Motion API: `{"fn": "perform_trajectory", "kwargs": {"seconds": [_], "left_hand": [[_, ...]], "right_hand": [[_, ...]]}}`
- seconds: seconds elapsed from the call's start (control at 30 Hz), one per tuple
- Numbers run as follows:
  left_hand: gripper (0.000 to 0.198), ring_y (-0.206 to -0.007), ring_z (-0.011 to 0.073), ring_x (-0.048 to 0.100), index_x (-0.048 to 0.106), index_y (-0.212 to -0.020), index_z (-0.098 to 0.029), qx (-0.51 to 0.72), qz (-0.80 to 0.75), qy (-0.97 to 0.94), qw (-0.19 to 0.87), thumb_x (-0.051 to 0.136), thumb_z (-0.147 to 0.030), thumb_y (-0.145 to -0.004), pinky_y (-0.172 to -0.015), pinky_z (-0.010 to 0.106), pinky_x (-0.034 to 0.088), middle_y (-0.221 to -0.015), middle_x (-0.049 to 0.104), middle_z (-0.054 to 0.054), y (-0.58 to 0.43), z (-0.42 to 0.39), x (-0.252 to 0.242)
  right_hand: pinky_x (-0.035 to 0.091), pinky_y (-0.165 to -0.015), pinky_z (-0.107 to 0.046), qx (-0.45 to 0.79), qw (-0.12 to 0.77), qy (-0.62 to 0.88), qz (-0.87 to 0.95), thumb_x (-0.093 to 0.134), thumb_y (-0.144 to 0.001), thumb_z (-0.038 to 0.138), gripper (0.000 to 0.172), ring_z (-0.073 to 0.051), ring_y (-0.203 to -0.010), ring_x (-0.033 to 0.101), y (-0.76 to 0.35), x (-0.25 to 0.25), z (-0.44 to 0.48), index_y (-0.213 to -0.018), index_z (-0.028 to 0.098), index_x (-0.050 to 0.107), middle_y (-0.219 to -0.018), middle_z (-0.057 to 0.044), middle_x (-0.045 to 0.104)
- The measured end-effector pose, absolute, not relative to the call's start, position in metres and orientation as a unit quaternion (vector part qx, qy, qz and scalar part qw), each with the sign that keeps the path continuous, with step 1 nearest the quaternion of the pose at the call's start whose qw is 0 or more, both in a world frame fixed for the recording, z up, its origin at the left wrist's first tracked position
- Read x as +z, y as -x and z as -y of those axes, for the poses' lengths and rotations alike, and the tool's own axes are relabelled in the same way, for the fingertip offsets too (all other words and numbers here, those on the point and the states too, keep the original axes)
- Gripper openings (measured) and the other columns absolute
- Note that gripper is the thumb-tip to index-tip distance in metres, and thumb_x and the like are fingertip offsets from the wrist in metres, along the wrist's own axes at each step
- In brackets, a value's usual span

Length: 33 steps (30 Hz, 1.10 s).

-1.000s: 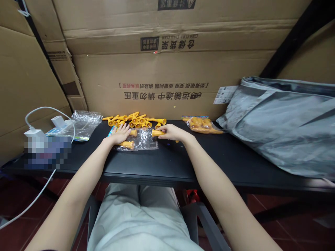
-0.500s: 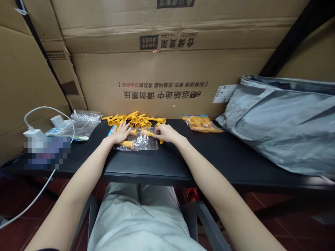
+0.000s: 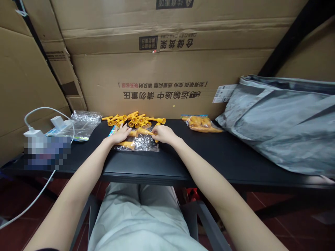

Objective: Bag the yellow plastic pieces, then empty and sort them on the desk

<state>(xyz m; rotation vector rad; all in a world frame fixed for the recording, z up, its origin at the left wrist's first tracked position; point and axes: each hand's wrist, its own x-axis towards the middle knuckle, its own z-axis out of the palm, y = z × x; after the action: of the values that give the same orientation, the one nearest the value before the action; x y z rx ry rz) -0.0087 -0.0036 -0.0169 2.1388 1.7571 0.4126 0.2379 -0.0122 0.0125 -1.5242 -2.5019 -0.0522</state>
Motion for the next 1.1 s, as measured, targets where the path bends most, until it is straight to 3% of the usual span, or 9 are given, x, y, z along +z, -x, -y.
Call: {"fn": "perform_trajectory", "kwargs": {"seconds": [0.5, 0.73, 0.87, 1.0, 1.1], "left_hand": [[0.063, -0.147, 0.0231, -0.004, 0.05, -0.125, -0.018, 0.123, -0.619, -0.756, 0.176, 0.012, -0.054, -0.091, -0.117, 0.046, -0.001, -0.158, 0.019, 0.006, 0.006, 0.006, -0.013], [0.058, -0.147, 0.0268, 0.006, 0.055, -0.113, -0.021, 0.184, -0.617, -0.747, 0.164, 0.015, -0.056, -0.09, -0.116, 0.054, 0.002, -0.156, 0.026, 0.008, 0.007, 0.003, -0.019], [0.053, -0.145, 0.0325, 0.014, 0.055, -0.107, -0.022, 0.271, -0.656, -0.692, 0.132, 0.019, -0.057, -0.09, -0.113, 0.061, 0.011, -0.147, 0.04, 0.012, 0.007, -0.004, -0.025], [0.049, -0.13, 0.0255, 0.041, 0.052, -0.109, -0.019, 0.318, -0.63, -0.692, 0.149, 0.017, -0.049, -0.093, -0.11, 0.044, 0.031, -0.128, 0.054, 0.014, 0.007, -0.009, -0.027], [0.047, -0.123, 0.0214, 0.046, 0.051, -0.109, -0.016, 0.321, -0.609, -0.705, 0.172, 0.016, -0.044, -0.095, -0.108, 0.035, 0.034, -0.123, 0.055, 0.013, 0.003, -0.007, -0.025]], "right_hand": [[0.046, -0.07, -0.027, -0.009, 0.115, 0.556, 0.823, 0.06, -0.074, 0.026, 0.02, -0.021, -0.085, 0.067, -0.238, 0.012, 0.012, -0.088, 0.024, 0.075, -0.09, -0.003, 0.073], [0.045, -0.069, -0.028, -0.025, 0.105, 0.533, 0.839, 0.06, -0.076, 0.027, 0.02, -0.023, -0.084, 0.067, -0.239, 0.011, 0.012, -0.088, 0.022, 0.075, -0.09, -0.006, 0.073], [0.045, -0.069, -0.027, -0.042, 0.107, 0.514, 0.85, 0.058, -0.08, 0.028, 0.021, -0.023, -0.086, 0.066, -0.237, 0.011, 0.014, -0.093, 0.022, 0.074, -0.095, -0.007, 0.072], [0.045, -0.073, -0.027, -0.031, 0.127, 0.509, 0.851, 0.056, -0.084, 0.03, 0.022, -0.024, -0.093, 0.065, -0.232, 0.01, 0.017, -0.096, 0.023, 0.073, -0.101, -0.008, 0.071], [0.045, -0.079, -0.028, 0.01, 0.18, 0.502, 0.846, 0.054, -0.083, 0.02, 0.023, -0.024, -0.099, 0.063, -0.226, 0.005, 0.016, -0.097, 0.022, 0.072, -0.107, -0.008, 0.069]]}}
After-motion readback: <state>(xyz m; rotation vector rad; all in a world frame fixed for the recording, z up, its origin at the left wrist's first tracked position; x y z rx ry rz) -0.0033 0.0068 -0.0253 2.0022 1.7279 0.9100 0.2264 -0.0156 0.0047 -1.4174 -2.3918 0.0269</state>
